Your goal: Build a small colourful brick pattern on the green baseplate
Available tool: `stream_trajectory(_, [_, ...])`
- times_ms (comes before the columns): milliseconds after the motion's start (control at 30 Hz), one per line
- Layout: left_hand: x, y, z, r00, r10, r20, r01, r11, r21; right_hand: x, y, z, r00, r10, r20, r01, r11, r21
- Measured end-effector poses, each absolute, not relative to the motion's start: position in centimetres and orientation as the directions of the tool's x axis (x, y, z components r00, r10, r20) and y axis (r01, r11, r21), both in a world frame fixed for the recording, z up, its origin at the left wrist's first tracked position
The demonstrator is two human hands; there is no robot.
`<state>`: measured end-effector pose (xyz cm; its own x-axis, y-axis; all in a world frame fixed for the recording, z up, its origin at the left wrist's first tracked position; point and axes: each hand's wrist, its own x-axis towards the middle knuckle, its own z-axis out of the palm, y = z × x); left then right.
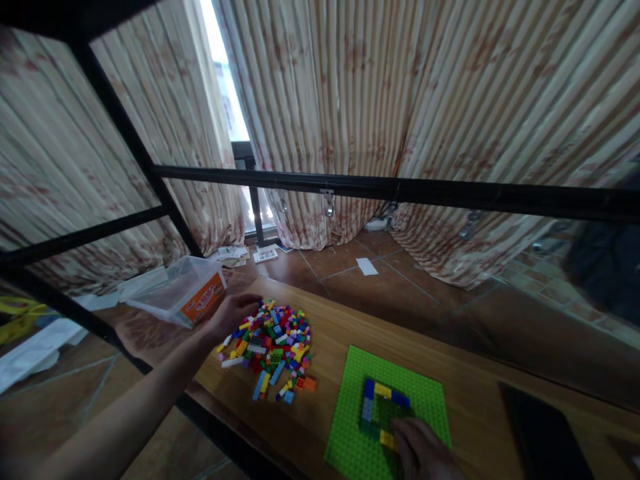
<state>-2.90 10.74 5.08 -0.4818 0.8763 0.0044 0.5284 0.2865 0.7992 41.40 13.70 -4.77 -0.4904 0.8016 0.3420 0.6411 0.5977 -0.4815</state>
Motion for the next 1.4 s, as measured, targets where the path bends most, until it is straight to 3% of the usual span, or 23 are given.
stream_trajectory(67, [1.2,8.8,4.8,-0.464,0.88,-0.101,0.163,0.197,0.967,40.3,12.9,-3.8,-0.441,0.806,0.395,0.637,0.591,-0.494])
stream_trajectory(200, [11.1,5.2,2.7,-0.358,0.883,-0.302,-0.198,0.244,0.949,37.4,9.9,-0.7,-0.419,0.822,0.386,0.545,0.568,-0.617])
stream_trajectory(367, [19.2,2.9,0.9,-0.162,0.883,-0.441,-0.371,0.359,0.856,35.9,7.1,1.3,-0.55,0.805,0.221,0.418,0.495,-0.762])
stream_trajectory(533, [21.9,3.1,1.4,-0.089,0.865,-0.494,-0.403,0.422,0.812,37.4,6.5,0.7,-0.516,0.85,0.1,0.437,0.362,-0.823])
stream_trajectory(667, [23.4,3.5,0.9,-0.096,0.9,-0.424,-0.255,0.39,0.885,39.4,7.2,0.5,-0.465,0.881,0.085,0.468,0.327,-0.821])
stream_trajectory(800, [23.5,3.5,0.2,-0.128,0.963,-0.239,0.108,0.253,0.961,42.2,9.1,0.3,-0.336,0.941,0.043,0.597,0.248,-0.763])
stream_trajectory(900, [22.8,3.8,0.2,-0.104,0.993,-0.054,0.456,0.096,0.885,43.8,10.3,-0.2,-0.286,0.957,0.039,0.649,0.224,-0.727])
stream_trajectory(1000, [22.5,4.3,0.3,-0.001,0.994,0.113,0.676,-0.083,0.732,44.0,10.8,-0.5,-0.298,0.954,0.037,0.664,0.235,-0.71])
stream_trajectory(1167, [22.7,5.0,-0.7,0.122,0.959,0.257,0.806,-0.247,0.538,42.8,11.1,-0.5,-0.387,0.917,0.098,0.638,0.343,-0.689])
stream_trajectory(1400, [22.8,5.4,-2.4,0.215,0.937,0.275,0.848,-0.319,0.424,42.9,12.2,-1.4,-0.386,0.913,0.13,0.696,0.381,-0.609])
